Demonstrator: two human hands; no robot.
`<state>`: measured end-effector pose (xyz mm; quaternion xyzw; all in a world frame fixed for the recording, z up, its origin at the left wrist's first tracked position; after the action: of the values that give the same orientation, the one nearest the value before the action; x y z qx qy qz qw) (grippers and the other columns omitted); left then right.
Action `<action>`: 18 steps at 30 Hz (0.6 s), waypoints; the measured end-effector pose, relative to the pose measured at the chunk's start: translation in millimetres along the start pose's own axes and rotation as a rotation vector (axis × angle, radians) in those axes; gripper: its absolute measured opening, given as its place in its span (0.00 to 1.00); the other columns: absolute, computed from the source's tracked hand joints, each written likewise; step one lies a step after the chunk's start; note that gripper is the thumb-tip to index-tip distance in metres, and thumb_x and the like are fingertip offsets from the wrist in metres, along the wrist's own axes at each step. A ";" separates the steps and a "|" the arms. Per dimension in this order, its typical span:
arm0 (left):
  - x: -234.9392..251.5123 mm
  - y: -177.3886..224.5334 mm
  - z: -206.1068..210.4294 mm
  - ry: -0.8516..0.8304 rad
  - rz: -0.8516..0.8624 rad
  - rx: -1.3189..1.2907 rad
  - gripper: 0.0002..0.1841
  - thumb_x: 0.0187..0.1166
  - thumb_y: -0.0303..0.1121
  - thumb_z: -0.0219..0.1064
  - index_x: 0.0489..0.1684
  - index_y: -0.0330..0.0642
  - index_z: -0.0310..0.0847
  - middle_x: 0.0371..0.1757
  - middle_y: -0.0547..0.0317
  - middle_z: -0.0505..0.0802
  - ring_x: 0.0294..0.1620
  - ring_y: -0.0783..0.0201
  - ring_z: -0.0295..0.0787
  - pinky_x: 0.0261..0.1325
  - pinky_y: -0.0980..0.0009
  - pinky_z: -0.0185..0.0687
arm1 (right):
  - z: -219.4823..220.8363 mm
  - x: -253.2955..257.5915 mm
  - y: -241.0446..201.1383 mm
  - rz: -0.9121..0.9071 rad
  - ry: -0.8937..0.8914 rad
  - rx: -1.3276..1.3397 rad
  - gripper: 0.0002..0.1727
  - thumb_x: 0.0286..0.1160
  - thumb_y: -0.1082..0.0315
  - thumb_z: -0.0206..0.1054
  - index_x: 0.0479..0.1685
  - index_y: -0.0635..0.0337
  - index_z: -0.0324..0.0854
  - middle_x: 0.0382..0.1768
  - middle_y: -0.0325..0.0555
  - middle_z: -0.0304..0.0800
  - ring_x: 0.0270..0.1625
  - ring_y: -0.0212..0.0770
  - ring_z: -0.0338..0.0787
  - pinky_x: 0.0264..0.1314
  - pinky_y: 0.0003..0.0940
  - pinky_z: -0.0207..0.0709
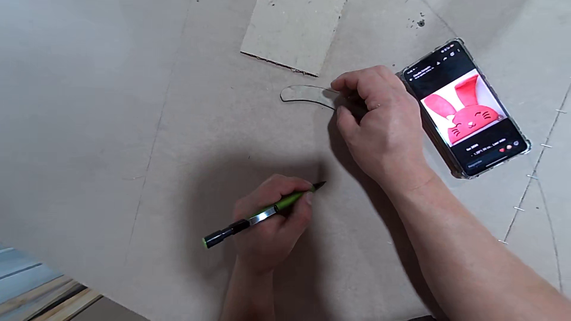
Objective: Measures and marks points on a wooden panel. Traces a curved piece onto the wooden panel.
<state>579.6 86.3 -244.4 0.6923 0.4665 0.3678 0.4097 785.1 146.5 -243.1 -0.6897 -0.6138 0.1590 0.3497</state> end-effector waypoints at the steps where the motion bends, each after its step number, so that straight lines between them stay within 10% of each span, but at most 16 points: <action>1: 0.2 -0.1 -0.2 -0.007 0.001 -0.004 0.06 0.73 0.34 0.73 0.42 0.45 0.91 0.38 0.67 0.93 0.31 0.73 0.90 0.30 0.78 0.89 | 0.0 -0.1 0.0 0.001 -0.001 0.001 0.17 0.71 0.69 0.67 0.58 0.46 0.90 0.54 0.35 0.90 0.58 0.34 0.86 0.60 0.30 0.79; 18: 2.1 1.3 4.8 -0.074 0.036 -0.021 0.07 0.73 0.32 0.74 0.43 0.43 0.92 0.40 0.66 0.94 0.34 0.73 0.90 0.33 0.79 0.88 | -0.9 0.0 -0.5 -0.002 0.010 0.011 0.17 0.70 0.70 0.67 0.57 0.46 0.90 0.52 0.35 0.90 0.57 0.34 0.86 0.59 0.31 0.79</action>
<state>585.0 86.9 -244.9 0.7095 0.4344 0.3541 0.4273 785.3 146.3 -242.2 -0.6878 -0.6119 0.1587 0.3568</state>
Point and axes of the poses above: each hand's wrist, its own x-axis towards the middle knuckle, its own z-axis out of the palm, y = z × x, the point moved 9 cm from there along x, towards the middle knuckle
